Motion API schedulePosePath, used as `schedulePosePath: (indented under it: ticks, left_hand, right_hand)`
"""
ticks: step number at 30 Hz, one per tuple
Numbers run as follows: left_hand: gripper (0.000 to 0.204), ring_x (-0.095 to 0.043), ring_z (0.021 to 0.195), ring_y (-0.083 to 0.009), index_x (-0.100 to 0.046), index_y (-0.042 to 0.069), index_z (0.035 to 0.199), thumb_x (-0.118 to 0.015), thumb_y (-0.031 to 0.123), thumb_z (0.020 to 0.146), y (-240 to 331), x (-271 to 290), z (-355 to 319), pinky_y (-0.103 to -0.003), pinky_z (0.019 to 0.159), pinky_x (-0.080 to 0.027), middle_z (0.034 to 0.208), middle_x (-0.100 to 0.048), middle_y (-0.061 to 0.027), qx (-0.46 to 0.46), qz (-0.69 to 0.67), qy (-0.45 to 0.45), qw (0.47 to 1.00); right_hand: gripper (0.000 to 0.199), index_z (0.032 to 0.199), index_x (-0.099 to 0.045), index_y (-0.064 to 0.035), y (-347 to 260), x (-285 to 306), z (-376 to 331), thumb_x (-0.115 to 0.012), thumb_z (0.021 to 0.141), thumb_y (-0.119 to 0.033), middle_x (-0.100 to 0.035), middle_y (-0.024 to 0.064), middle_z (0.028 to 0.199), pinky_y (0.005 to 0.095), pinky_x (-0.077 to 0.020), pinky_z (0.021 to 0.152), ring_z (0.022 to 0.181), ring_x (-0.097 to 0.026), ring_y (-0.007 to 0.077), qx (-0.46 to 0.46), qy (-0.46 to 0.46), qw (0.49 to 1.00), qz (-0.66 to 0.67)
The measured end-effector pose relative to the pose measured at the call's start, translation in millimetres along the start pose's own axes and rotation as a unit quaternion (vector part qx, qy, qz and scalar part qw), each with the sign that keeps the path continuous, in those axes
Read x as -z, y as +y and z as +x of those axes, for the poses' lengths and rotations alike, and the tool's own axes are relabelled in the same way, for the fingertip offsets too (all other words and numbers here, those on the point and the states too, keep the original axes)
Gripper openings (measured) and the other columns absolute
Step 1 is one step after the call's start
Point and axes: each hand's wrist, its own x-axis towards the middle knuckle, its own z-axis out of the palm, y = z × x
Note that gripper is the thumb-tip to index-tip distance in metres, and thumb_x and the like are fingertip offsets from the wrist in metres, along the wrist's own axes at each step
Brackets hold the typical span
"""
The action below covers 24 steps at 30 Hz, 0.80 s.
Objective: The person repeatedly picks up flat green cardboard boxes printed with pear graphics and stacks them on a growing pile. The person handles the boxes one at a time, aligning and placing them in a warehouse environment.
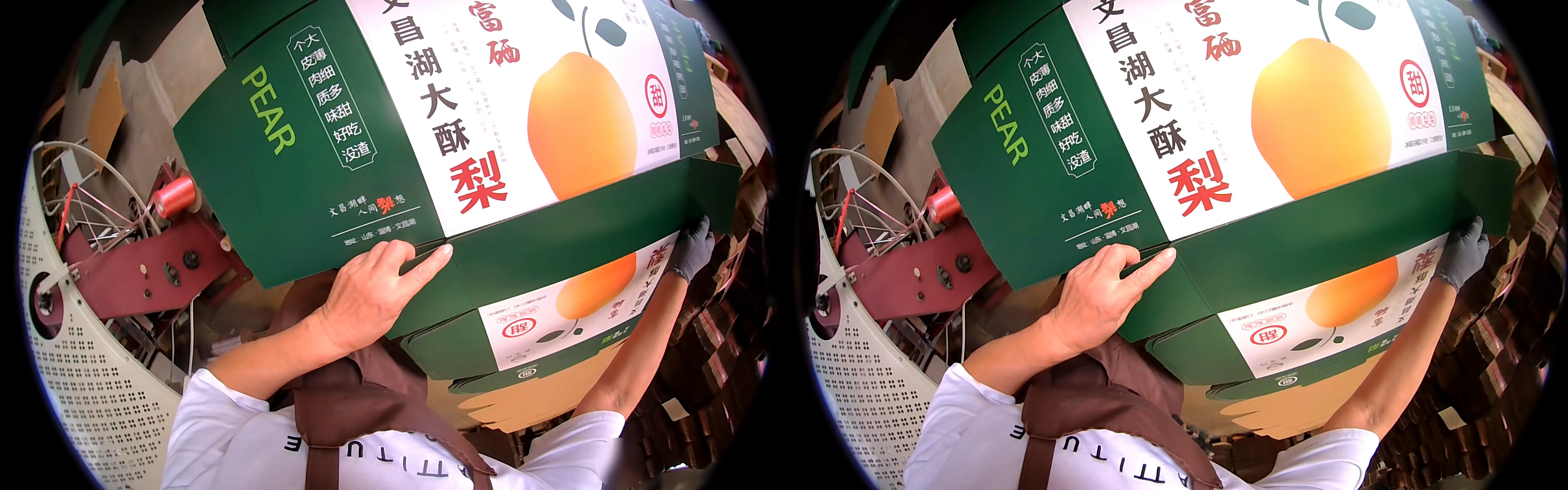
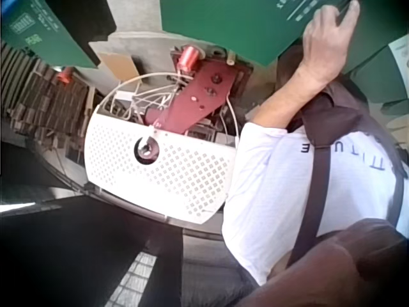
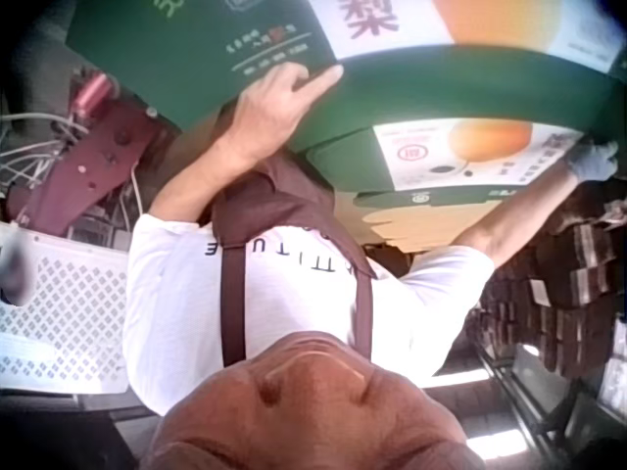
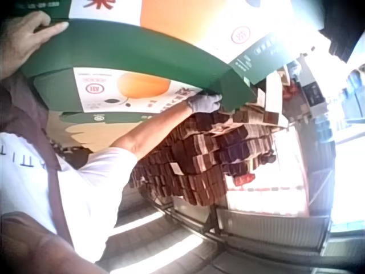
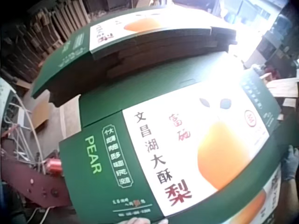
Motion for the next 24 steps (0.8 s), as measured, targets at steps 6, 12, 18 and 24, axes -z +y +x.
schedulePosePath:
  ticks: [6, 12, 18, 24]
  left_hand:
    - [0.053, -0.055, 0.069, -0.0193, -0.066, 0.016, 0.131, -0.068, 0.001, 0.080, -1.0, 2.4, 1.8, -0.032, 0.057, -0.048, 0.086, -0.049, -0.0050, 0.003, -0.012, -0.009, 1.000]
    - [0.051, -0.053, 0.067, -0.0191, -0.067, 0.016, 0.130, -0.068, 0.001, 0.081, -2.3, 2.7, 3.1, -0.032, 0.057, -0.047, 0.084, -0.048, -0.0042, 0.008, -0.026, -0.013, 1.000]
    - [0.049, -0.053, 0.067, -0.0193, -0.067, 0.015, 0.130, -0.068, 0.002, 0.083, -3.8, 2.1, 3.1, -0.033, 0.057, -0.047, 0.083, -0.047, -0.0041, 0.011, -0.036, -0.016, 0.999]
    - [0.049, -0.053, 0.067, -0.0196, -0.067, 0.015, 0.129, -0.070, 0.002, 0.082, -5.4, 2.5, 4.1, -0.034, 0.057, -0.048, 0.083, -0.047, -0.0041, 0.015, -0.047, -0.025, 0.998]
  right_hand:
    - [0.045, 0.122, -0.059, 0.0059, -0.2, 4.4, -3.7, -0.063, 0.099, -0.032, -0.068, 0.0104, 0.112, 0.0277, -0.0539, 0.078, 0.095, -0.065, 0.0168, 0.026, -0.019, 0.999, -0.036]
    - [0.043, 0.121, -0.059, 0.0055, -2.3, 3.9, -7.0, -0.063, 0.099, -0.032, -0.068, 0.0106, 0.113, 0.0271, -0.0535, 0.078, 0.096, -0.065, 0.0161, 0.016, -0.012, 0.999, -0.027]
    - [0.042, 0.119, -0.059, 0.0053, 3.3, 7.7, -4.5, -0.064, 0.098, -0.031, -0.068, 0.0095, 0.108, 0.0285, -0.0533, 0.074, 0.092, -0.065, 0.0159, 0.036, -0.019, 0.997, -0.060]
    - [0.042, 0.116, -0.063, 0.0082, 30.1, 25.7, 17.5, -0.064, 0.097, -0.029, -0.070, 0.0119, 0.107, 0.0289, -0.0511, 0.083, 0.093, -0.066, 0.0170, 0.162, -0.056, 0.958, -0.231]
